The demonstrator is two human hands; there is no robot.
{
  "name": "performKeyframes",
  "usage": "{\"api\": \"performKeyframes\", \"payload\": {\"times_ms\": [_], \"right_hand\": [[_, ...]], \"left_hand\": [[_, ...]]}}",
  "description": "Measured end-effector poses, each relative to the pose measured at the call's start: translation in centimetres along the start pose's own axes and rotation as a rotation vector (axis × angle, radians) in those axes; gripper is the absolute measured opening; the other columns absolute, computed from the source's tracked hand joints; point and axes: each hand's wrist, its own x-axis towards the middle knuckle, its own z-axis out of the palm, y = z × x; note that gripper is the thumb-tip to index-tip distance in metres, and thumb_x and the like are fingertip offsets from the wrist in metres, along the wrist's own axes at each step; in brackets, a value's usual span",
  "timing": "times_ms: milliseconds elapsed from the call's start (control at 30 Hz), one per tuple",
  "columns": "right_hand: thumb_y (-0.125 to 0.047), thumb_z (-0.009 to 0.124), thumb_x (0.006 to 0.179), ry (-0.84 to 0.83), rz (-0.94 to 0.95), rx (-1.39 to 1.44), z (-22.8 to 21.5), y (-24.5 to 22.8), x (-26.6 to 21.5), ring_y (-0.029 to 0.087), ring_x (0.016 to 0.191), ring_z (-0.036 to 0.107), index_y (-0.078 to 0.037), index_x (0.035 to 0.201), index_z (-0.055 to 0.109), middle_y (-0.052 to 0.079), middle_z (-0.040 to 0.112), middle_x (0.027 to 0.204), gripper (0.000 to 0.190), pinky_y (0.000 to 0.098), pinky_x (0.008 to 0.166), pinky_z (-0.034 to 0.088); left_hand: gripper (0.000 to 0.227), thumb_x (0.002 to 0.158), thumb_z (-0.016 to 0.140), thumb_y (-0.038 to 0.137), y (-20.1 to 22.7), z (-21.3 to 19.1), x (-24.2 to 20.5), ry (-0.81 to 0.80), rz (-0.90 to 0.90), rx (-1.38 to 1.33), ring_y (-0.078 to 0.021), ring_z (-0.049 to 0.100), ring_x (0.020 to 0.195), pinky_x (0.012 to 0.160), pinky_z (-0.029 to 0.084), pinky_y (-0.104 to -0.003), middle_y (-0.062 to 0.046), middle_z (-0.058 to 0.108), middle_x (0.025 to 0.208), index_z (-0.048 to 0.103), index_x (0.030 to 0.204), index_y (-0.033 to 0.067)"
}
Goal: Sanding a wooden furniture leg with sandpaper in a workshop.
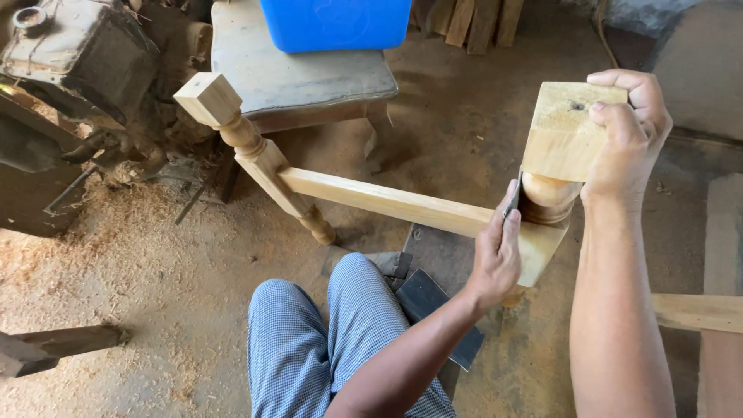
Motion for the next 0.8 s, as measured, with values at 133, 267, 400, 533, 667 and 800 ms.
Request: {"api": "performKeyframes", "payload": {"times_ms": [133, 267, 400, 533, 667, 800], "right_hand": [[-0.013, 0.048, 0.088, 0.02, 0.026, 0.013, 0.3, -0.7, 0.1, 0.018, 0.098, 0.049, -0.002, 0.114, 0.063, 0.011, 0.06, 0.108, 0.032, 0.033, 0.095, 0.042], [-0.013, 0.048, 0.088, 0.009, 0.012, 0.024, 0.1, -0.3, 0.2, 0.017, 0.097, 0.048, -0.001, 0.115, 0.064, 0.01, 0.06, 0.107, 0.033, 0.031, 0.094, 0.041], [-0.013, 0.048, 0.087, 0.018, 0.053, 0.081, 0.2, -0.2, 0.0, 0.015, 0.098, 0.049, -0.004, 0.115, 0.063, 0.008, 0.061, 0.11, 0.033, 0.0275, 0.097, 0.041], [-0.009, 0.047, 0.089, -0.005, 0.013, -0.026, -0.4, 0.7, 0.1, 0.016, 0.094, 0.047, 0.0, 0.117, 0.064, 0.009, 0.059, 0.106, 0.034, 0.0284, 0.093, 0.04], [-0.013, 0.046, 0.089, -0.021, -0.001, 0.016, -0.4, 0.5, 0.5, 0.018, 0.103, 0.05, -0.002, 0.117, 0.063, 0.01, 0.061, 0.113, 0.035, 0.03, 0.101, 0.042], [-0.013, 0.047, 0.091, -0.011, -0.015, 0.006, -0.5, 1.1, 0.5, 0.018, 0.1, 0.051, 0.0, 0.116, 0.064, 0.01, 0.062, 0.112, 0.033, 0.0307, 0.097, 0.044]], "left_hand": [[0.057, 0.109, 0.026, 0.026, -0.6, -0.6, 3.9, 0.03, -0.101, -0.014, -0.0381, 0.027, 0.152, 0.126, 0.027, -0.047, -0.028, 0.024, 0.165, 0.023, 0.156, -0.0053], [0.044, 0.111, 0.038, 0.018, -2.8, -1.8, 5.9, -0.014, -0.114, -0.096, -0.0249, 0.058, 0.124, 0.109, 0.049, -0.033, -0.02, 0.059, 0.141, 0.048, 0.147, -0.0059], [0.054, 0.107, 0.027, 0.016, 2.0, -1.3, 1.2, -0.069, -0.089, 0.095, -0.0363, 0.022, 0.155, 0.127, 0.023, -0.045, -0.027, 0.02, 0.166, 0.021, 0.156, -0.0061], [0.052, 0.11, 0.031, 0.014, 0.7, 0.3, 0.5, 0.001, 0.074, 0.296, -0.037, 0.026, 0.155, 0.131, 0.02, -0.043, -0.027, 0.023, 0.166, 0.022, 0.156, -0.0075], [0.046, 0.11, 0.036, 0.018, -0.8, -0.9, 4.6, 0.015, 0.067, 0.329, -0.0356, 0.048, 0.14, 0.118, 0.038, -0.041, -0.023, 0.043, 0.155, 0.037, 0.152, -0.001], [0.045, 0.109, 0.035, 0.014, 0.2, -1.6, 3.7, -0.069, 0.13, 0.355, -0.0443, 0.038, 0.15, 0.125, 0.037, -0.048, -0.029, 0.033, 0.162, 0.037, 0.149, -0.0073]]}}
